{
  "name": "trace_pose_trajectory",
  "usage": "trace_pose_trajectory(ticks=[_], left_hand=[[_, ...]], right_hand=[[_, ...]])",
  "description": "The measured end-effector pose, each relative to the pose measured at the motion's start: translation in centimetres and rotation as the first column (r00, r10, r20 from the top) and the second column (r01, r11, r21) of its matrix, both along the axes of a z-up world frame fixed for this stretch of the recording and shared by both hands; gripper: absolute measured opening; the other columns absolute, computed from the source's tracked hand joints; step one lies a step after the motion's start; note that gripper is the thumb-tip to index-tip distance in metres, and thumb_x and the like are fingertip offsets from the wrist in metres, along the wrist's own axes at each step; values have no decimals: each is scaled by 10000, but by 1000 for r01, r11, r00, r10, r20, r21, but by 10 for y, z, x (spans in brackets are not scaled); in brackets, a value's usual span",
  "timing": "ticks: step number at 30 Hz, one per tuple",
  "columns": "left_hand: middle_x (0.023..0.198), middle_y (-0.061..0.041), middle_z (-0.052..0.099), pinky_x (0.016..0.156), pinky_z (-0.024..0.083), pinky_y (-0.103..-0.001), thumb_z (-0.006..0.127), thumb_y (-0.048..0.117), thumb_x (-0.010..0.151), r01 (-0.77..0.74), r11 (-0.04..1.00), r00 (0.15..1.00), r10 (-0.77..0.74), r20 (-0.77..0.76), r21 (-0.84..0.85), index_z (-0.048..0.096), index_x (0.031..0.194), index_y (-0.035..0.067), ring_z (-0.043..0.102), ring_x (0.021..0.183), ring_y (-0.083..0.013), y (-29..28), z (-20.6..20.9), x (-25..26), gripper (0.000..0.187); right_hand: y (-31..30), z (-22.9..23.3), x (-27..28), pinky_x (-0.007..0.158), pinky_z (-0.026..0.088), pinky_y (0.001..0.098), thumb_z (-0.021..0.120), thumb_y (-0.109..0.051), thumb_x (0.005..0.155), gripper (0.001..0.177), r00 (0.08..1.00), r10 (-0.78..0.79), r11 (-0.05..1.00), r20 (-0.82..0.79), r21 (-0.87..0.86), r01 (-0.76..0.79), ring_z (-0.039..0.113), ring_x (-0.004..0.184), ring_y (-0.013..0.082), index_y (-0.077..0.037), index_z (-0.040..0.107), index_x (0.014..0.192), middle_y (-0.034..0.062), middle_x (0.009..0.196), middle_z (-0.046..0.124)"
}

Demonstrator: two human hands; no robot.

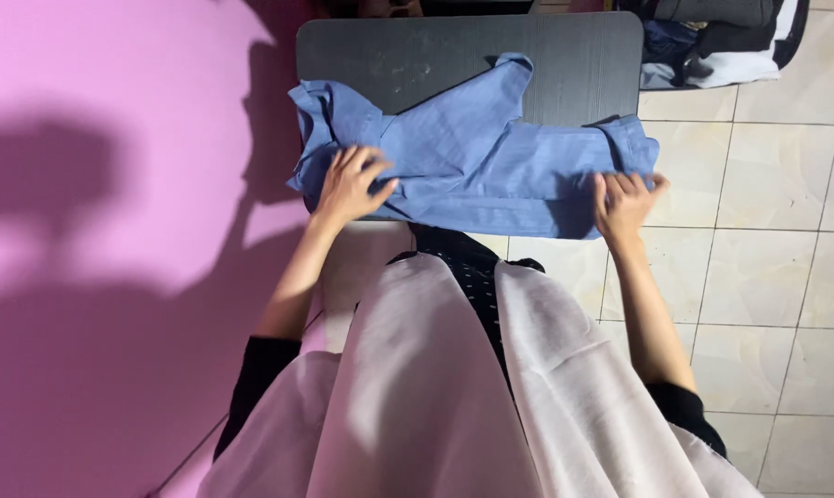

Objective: Folding a black shirt and a blue shirt on a table and placing them into a suitcase.

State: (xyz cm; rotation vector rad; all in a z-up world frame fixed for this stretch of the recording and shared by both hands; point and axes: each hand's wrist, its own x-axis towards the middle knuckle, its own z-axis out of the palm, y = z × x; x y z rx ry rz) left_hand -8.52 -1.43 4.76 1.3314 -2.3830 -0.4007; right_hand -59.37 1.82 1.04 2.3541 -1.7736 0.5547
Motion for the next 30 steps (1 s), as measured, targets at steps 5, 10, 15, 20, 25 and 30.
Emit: trace_pose_trajectory(ticks=[5,10,15,20,25,30], left_hand=[[1358,-99,571,1019,421,-476,730,405,989,-271,954,962,262,-77,-130,730,1259,163,540,1249,-299,-54,-18,-32,363],[1575,-140,348,1102,290,-582,685,454,952,-430,903,895,430,120,-29,616,1409,243,325,1439,-371,-66,-33,-26,508],[1708,-75,190,1196,156,-628,584,496,992,-519,835,853,494,167,184,462,1558,309,171,1561,-323,-42,-94,7,608],[1704,-72,215,1224,150,-591,538,537,1022,-561,825,801,562,207,-67,454,1581,311,173,1565,-323,-31,-110,6,609],[1663,-52,302,1206,203,-567,565,538,995,-645,763,763,640,93,43,575,1451,329,258,1532,-290,-41,-76,-4,501],[1618,-57,398,1157,305,-525,590,451,1005,-728,684,682,730,-45,53,694,1315,310,391,1477,-289,-58,-96,5,356]], right_hand=[[-79,12,81,1009,365,506,700,-153,1048,219,984,55,998,168,10,-57,644,1044,253,-161,721,1266,67,1144,685],[-138,-5,142,1067,327,584,631,-149,963,502,967,-1,935,255,343,-89,409,1395,391,-282,578,1445,178,1598,357],[-134,-33,160,1140,203,634,479,-323,1059,527,989,21,903,147,422,-82,195,1542,427,-302,419,1582,188,1701,178],[-127,-28,170,1236,112,629,341,-440,1085,567,998,-10,917,54,398,-12,150,1577,392,-304,364,1635,146,1720,202],[-134,-31,163,1201,158,637,459,-370,1066,562,999,29,938,23,346,-35,176,1563,385,-283,411,1620,152,1710,224],[-172,-38,145,1166,267,608,615,-131,924,687,992,121,944,-43,313,-102,254,1559,351,-230,482,1590,131,1710,291]])
